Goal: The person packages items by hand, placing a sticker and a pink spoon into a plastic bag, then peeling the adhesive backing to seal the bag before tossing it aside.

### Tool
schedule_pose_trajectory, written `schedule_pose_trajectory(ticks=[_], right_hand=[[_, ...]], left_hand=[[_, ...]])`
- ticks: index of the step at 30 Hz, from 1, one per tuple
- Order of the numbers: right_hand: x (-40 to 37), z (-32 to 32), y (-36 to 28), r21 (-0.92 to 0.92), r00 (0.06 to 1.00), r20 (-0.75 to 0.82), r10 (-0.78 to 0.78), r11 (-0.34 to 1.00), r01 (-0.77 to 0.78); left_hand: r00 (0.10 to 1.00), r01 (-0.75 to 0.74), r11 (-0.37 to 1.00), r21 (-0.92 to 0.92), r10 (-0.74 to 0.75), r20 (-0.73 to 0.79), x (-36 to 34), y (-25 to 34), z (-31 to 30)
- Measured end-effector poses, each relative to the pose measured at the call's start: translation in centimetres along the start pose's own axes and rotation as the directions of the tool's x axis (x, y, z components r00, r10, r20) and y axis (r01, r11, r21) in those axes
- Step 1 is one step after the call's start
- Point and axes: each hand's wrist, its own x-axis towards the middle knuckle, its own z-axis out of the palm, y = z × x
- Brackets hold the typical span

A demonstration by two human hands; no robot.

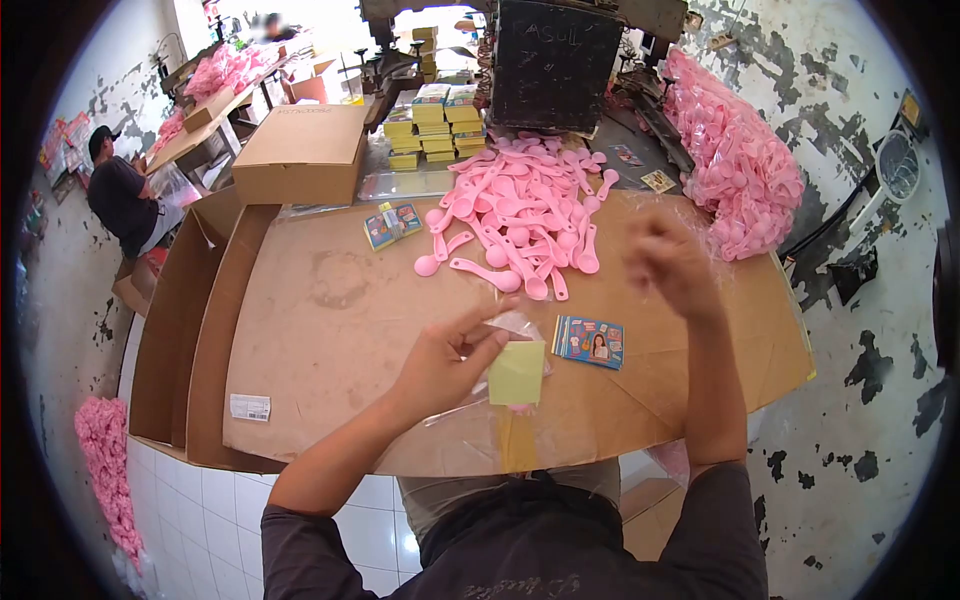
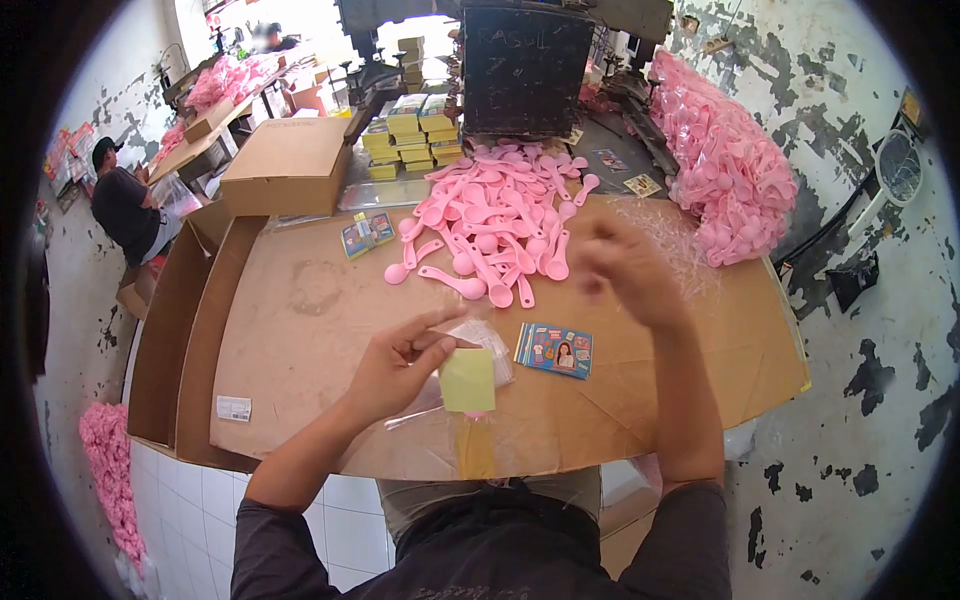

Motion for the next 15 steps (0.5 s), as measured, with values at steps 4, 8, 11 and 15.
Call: schedule_pose_trajectory(ticks=[4,8,11,15], right_hand=[[0.3,-10.7,5.7,-0.726,0.946,-0.201,-0.255,0.687,0.030],[-0.7,-14.2,8.7,-0.991,0.881,-0.129,-0.455,0.030,-0.130],[-0.8,-9.2,6.4,-0.990,0.820,-0.098,-0.564,0.141,-0.022],[-0.7,0.1,3.7,-0.627,0.983,0.031,-0.178,0.763,0.158]], left_hand=[[1.000,0.031,0.985,-0.169,-0.029,0.011,0.1,0.8,-0.5],[1.000,0.011,0.989,-0.147,-0.012,-0.002,0.4,0.3,-0.4],[0.998,0.032,0.979,-0.201,-0.042,-0.044,0.7,-0.1,-0.4],[0.994,-0.042,0.983,-0.178,0.024,-0.104,1.0,-0.3,0.0]])
